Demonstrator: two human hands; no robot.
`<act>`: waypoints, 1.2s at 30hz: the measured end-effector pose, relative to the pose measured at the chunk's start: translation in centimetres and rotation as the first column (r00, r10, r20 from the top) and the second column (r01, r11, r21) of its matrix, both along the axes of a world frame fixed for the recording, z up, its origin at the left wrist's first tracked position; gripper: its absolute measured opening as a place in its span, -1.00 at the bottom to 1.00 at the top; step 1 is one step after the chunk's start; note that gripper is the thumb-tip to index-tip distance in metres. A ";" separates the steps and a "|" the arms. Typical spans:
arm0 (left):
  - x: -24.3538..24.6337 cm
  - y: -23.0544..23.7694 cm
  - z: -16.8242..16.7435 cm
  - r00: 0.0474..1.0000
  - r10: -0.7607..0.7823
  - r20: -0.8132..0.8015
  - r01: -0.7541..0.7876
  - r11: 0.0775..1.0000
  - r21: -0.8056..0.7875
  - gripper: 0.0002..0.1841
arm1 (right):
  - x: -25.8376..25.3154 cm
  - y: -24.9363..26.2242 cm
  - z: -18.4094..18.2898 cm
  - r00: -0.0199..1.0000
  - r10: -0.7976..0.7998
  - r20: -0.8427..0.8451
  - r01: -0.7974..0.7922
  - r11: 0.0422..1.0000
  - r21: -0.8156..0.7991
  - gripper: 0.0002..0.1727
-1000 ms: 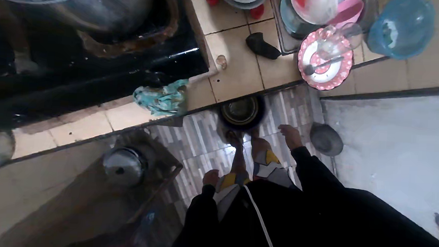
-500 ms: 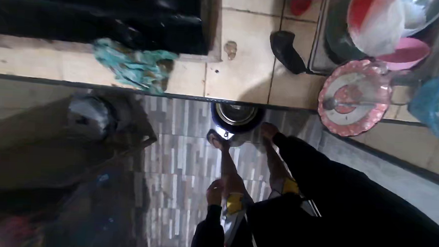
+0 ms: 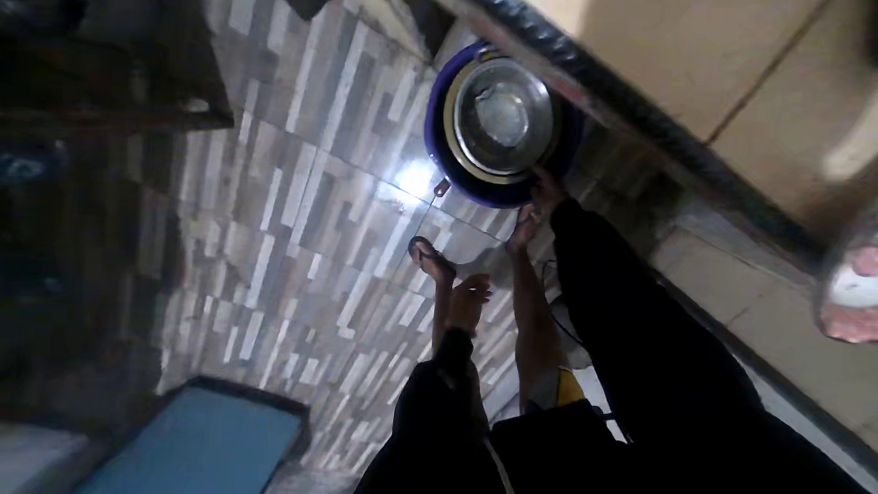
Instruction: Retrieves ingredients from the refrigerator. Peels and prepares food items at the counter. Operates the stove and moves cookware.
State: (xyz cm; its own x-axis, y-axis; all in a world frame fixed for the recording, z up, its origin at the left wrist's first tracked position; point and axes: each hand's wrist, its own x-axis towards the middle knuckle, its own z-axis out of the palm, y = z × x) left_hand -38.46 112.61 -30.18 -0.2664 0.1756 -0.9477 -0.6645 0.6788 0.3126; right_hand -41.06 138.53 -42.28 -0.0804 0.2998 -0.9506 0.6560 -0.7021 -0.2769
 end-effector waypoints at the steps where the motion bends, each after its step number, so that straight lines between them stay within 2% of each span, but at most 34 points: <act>1: 0.0 -1.0 -0.3 1.000 -0.001 -0.014 0.001 1.000 0.007 -0.66 | -0.4 -0.4 -0.3 1.000 -0.024 0.001 0.024 1.000 0.004 -0.20; 4: -0.7 -3.1 -0.9 1.000 0.003 -0.028 -0.004 0.999 -0.048 -0.67 | -1.6 -1.2 -1.9 0.998 -0.062 0.018 0.062 0.998 0.030 -0.15; 6: -1.3 -3.6 -0.7 0.998 0.064 -0.026 -0.066 0.993 -0.102 -0.68 | -2.5 -1.5 -2.6 0.995 -0.098 0.025 0.097 0.995 0.020 -0.12; 10: -1.5 -4.8 -1.9 0.974 0.222 -0.047 -0.225 0.972 -0.068 -0.73 | -4.7 -2.1 -3.0 0.987 -0.161 -0.001 0.161 0.985 0.059 -0.26; 14: -3.5 -4.1 -3.0 0.983 0.179 -0.033 -0.179 0.984 0.001 -0.69 | -4.0 -1.8 -2.5 0.975 -0.211 -0.067 0.215 0.975 0.057 -0.32; 16: -4.3 -3.5 -4.1 0.980 0.195 -0.040 -0.190 0.977 0.091 -0.66 | -3.3 -1.5 -2.1 0.984 -0.169 -0.048 0.172 0.983 0.064 -0.36; 18: -5.4 -1.8 -4.8 0.958 0.285 -0.019 -0.278 0.945 0.172 -0.64 | -2.5 -1.4 -1.4 0.989 -0.144 -0.023 0.145 0.987 0.071 -0.38; 20: -7.8 1.1 -4.4 0.913 0.406 0.048 -0.408 0.899 0.157 -0.62 | -2.0 -1.3 -0.6 0.982 -0.186 -0.043 0.187 0.982 0.034 -0.40; 23: -10.5 4.3 -3.6 0.885 0.454 0.102 -0.463 0.882 0.092 -0.44 | -0.4 -1.1 1.1 0.979 -0.188 -0.074 0.190 0.982 0.023 -0.45; 26: -11.5 5.8 -3.0 0.850 0.504 0.152 -0.515 0.856 0.048 -0.13 | 1.0 -1.3 5.0 0.997 -0.027 -0.069 0.035 0.992 0.121 -0.41; 28: -10.6 5.0 -2.4 0.823 0.549 0.146 -0.562 0.825 0.069 -0.03 | 1.7 -1.9 8.6 0.993 0.100 -0.067 -0.086 0.979 0.186 -0.39; 30: -8.5 2.8 -2.5 0.771 0.631 0.084 -0.637 0.762 0.119 -0.15 | 2.1 -3.2 12.0 0.974 0.211 -0.087 -0.190 0.960 0.207 -0.37; 32: -6.5 0.4 -2.1 0.645 0.757 0.107 -0.762 0.628 0.158 -0.44 | 2.4 -4.9 15.0 0.924 0.352 -0.151 -0.321 0.927 0.196 -0.21; 34: -4.5 -2.0 -0.2 0.543 0.835 0.086 -0.839 0.534 0.108 -0.73 | 3.0 -7.0 15.7 0.860 0.471 -0.198 -0.437 0.879 0.194 -0.07; 36: -2.4 -4.2 1.2 0.479 0.878 0.010 -0.877 0.478 0.054 -0.81 | 3.2 -9.1 15.4 0.770 0.612 -0.180 -0.587 0.791 0.176 -0.02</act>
State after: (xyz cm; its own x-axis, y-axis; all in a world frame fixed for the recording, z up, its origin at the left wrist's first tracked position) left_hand -40.84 108.36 -29.01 -0.3221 -0.1167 -0.9395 -0.9000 -0.2703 0.3421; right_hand -37.88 129.41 -26.90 -0.4752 0.2164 -0.8528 0.8481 -0.1454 -0.5095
